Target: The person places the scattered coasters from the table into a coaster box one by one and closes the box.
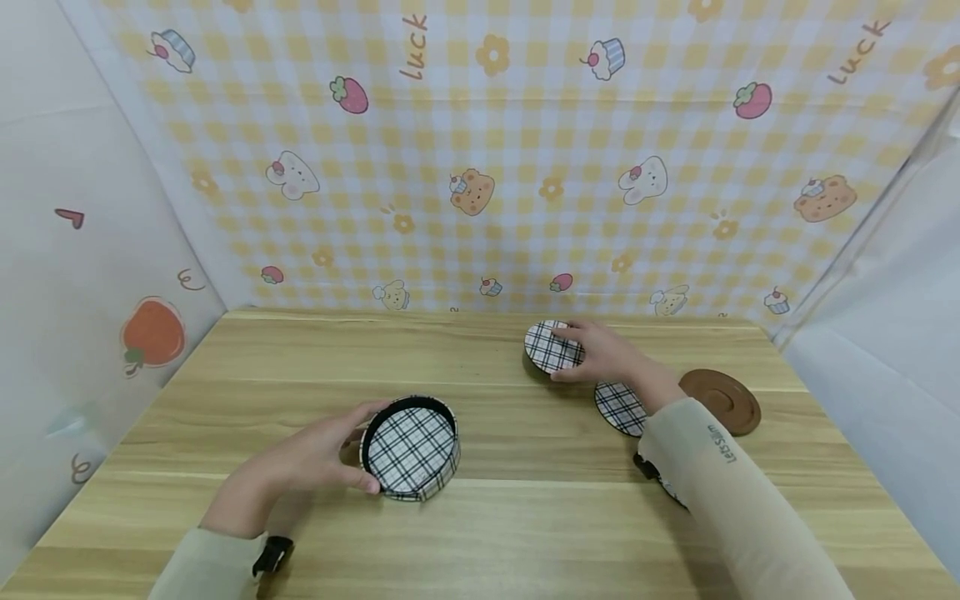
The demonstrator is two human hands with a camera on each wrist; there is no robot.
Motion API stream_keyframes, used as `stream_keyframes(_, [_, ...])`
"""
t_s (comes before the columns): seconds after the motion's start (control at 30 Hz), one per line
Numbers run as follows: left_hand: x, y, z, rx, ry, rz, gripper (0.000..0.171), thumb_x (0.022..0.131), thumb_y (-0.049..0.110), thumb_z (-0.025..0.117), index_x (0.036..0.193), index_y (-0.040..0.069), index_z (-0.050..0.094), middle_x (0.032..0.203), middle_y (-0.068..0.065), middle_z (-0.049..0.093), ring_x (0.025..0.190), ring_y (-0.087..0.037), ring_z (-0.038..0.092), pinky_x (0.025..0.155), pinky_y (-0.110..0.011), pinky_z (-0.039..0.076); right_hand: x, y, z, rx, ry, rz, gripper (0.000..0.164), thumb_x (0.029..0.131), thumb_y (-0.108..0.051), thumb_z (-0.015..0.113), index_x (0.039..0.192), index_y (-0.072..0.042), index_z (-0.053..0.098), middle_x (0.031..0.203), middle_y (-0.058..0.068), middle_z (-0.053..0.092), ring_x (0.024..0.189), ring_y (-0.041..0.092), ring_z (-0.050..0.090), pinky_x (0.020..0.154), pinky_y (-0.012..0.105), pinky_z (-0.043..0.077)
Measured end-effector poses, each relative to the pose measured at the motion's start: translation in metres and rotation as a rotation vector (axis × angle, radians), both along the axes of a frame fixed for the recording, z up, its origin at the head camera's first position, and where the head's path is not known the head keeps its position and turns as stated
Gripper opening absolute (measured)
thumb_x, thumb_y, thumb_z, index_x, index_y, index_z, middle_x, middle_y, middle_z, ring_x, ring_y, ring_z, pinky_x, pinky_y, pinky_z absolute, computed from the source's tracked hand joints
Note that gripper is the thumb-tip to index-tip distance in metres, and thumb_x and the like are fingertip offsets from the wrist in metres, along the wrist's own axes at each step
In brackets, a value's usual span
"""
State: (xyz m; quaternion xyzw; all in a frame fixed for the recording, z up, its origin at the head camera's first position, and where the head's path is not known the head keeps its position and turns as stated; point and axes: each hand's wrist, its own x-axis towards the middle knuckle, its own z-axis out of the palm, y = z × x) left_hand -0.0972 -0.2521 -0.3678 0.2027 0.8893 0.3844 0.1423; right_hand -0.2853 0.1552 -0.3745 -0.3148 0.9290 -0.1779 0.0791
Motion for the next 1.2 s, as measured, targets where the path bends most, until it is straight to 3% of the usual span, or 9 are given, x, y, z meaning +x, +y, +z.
stream_keyframes(0.33, [-0.001,-0.001,-0.003,0.008,0.015,-0.013,0.105,0.072,0.034,0.085,0.152,-0.003,0.027,0.150,-0.030,0.042,0.127,-0.054,0.051,0.105,-0.063,0.044,0.013,-0.018,0.006,-0.033,0.052,0.022,0.082,0.080,-0.047,0.078,0.148,-0.010,0.048,0.154,0.028,0.037,0.142,0.048,0.035,0.117,0.061,0.033])
stream_keyframes(0.6, [-0.002,-0.001,-0.004,0.016,0.011,-0.011,0.105,0.072,0.035,0.085,0.152,-0.002,0.027,0.150,-0.030,0.041,0.128,-0.055,0.050,0.105,-0.064,0.043,0.024,-0.032,0.006,-0.071,0.092,0.088,0.080,0.078,-0.046,0.079,0.145,-0.011,0.051,0.151,0.028,0.042,0.139,0.048,0.039,0.114,0.062,0.036])
stream_keyframes(1.2, [-0.003,-0.001,-0.003,-0.012,-0.007,0.013,0.107,0.071,0.036,0.085,0.153,0.001,0.027,0.150,-0.030,0.042,0.126,-0.055,0.051,0.105,-0.065,0.043,0.060,-0.073,0.008,-0.096,0.064,0.211,0.082,0.078,-0.050,0.079,0.147,-0.017,0.050,0.156,0.021,0.038,0.144,0.040,0.037,0.118,0.056,0.035])
